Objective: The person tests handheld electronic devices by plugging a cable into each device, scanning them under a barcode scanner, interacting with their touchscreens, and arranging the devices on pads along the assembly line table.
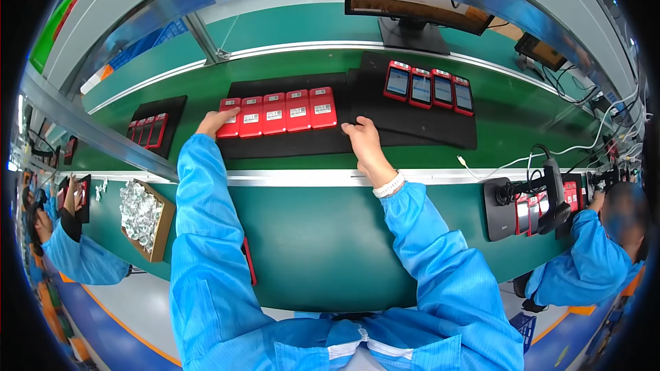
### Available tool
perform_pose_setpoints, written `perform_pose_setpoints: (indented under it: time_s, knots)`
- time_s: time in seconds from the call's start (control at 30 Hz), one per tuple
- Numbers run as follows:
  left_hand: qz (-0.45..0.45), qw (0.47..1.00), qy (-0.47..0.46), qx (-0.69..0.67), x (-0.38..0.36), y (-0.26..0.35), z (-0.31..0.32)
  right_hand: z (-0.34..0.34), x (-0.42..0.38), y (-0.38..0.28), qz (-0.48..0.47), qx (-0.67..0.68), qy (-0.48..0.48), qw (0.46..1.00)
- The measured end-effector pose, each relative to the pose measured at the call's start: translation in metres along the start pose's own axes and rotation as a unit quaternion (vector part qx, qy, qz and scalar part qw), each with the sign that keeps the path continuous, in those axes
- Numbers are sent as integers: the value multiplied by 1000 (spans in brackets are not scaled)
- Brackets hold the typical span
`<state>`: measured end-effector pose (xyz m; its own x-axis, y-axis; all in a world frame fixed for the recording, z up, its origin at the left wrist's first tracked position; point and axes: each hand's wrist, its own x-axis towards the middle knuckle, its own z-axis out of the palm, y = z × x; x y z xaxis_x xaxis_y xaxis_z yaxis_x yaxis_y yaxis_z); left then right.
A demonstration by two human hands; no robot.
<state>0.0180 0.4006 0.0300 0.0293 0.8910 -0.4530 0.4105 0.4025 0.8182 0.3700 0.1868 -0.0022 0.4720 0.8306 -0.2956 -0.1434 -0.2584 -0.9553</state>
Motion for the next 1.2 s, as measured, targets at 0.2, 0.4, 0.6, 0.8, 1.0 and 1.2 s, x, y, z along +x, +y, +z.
perform_pose_setpoints:
  time_s: [0.2, 0.4, 0.6, 0.8, 1.0, 1.2]
  knots:
    - [-28, 999, 28, -20, -1, 1, -24, 36, -12, 2, 101, 109, -54, 987]
    - [52, 996, 38, -62, -30, 1, -47, 55, -7, 19, -72, -29, -102, 992]
    - [70, 993, -9, -91, -102, 32, -47, 2, -74, -27, -136, 111, -110, 978]
    - [96, 991, -88, -34, -225, -6, 49, -130, -164, 6, -171, 62, -62, 981]
    - [88, 970, -227, -2, -320, -91, 142, -258, -253, 69, -100, -164, 45, 980]
    - [212, 824, -201, 485, -326, -54, 137, -274, -276, 8, -172, -504, 105, 840]
